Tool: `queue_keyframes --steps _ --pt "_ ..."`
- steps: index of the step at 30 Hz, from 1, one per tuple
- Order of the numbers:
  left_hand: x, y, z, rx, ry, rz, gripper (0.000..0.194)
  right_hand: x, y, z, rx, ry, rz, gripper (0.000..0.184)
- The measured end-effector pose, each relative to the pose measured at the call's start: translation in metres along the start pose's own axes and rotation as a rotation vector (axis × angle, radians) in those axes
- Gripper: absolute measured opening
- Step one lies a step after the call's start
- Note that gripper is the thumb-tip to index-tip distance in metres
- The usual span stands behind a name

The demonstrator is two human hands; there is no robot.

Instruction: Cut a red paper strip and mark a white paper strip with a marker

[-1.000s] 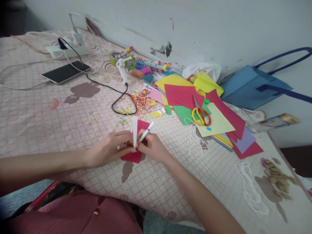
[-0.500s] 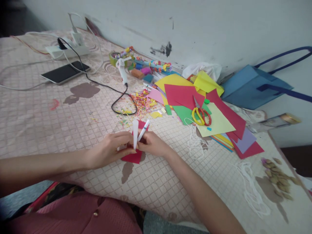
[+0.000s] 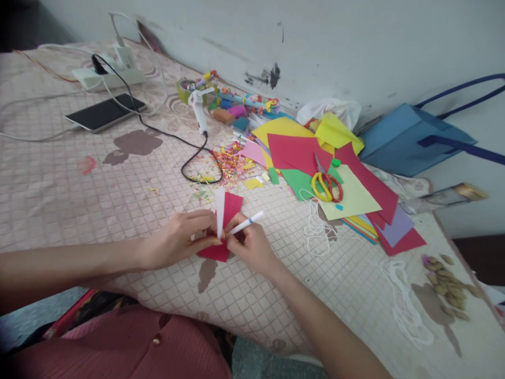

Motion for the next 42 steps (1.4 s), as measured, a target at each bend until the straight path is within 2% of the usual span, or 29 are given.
queue_keyframes --steps 7,13,20,28,32,42 --pt "-0.002 0.001 -0.004 -0.016 -0.032 0.017 0.007 -0.003 0.021 -0.003 -0.008 0.009 0.153 0.006" --pt "0.0 0.0 -0.001 -0.012 -0.021 0.02 0.007 -0.006 0.033 -0.009 0.081 0.118 0.213 0.009" --pt "0.0 0.0 -0.002 -0.006 -0.019 0.016 0.007 -0.008 0.037 -0.005 0.147 0.211 0.195 0.008" --pt "0.001 -0.002 0.0 -0.009 -0.035 0.026 0.009 -0.014 0.043 -0.019 0.266 0.387 0.165 0.009" --pt "0.001 -0.002 -0.001 -0.006 -0.053 0.025 0.009 -0.018 0.047 -0.017 0.345 0.44 0.143 0.007" --pt "0.001 -0.003 0.0 -0.001 -0.046 0.018 0.008 -0.028 0.054 -0.02 0.505 0.631 0.145 0.014"
Point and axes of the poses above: each hand's wrist, its own y-axis away from the middle knuckle, its own x-axis out of the back of the hand, z = x × y, the point moved 4 cm from there along -y, towards the middle knuckle, and after that the axes turned 7 degrees about z, right-handed, at the moved point
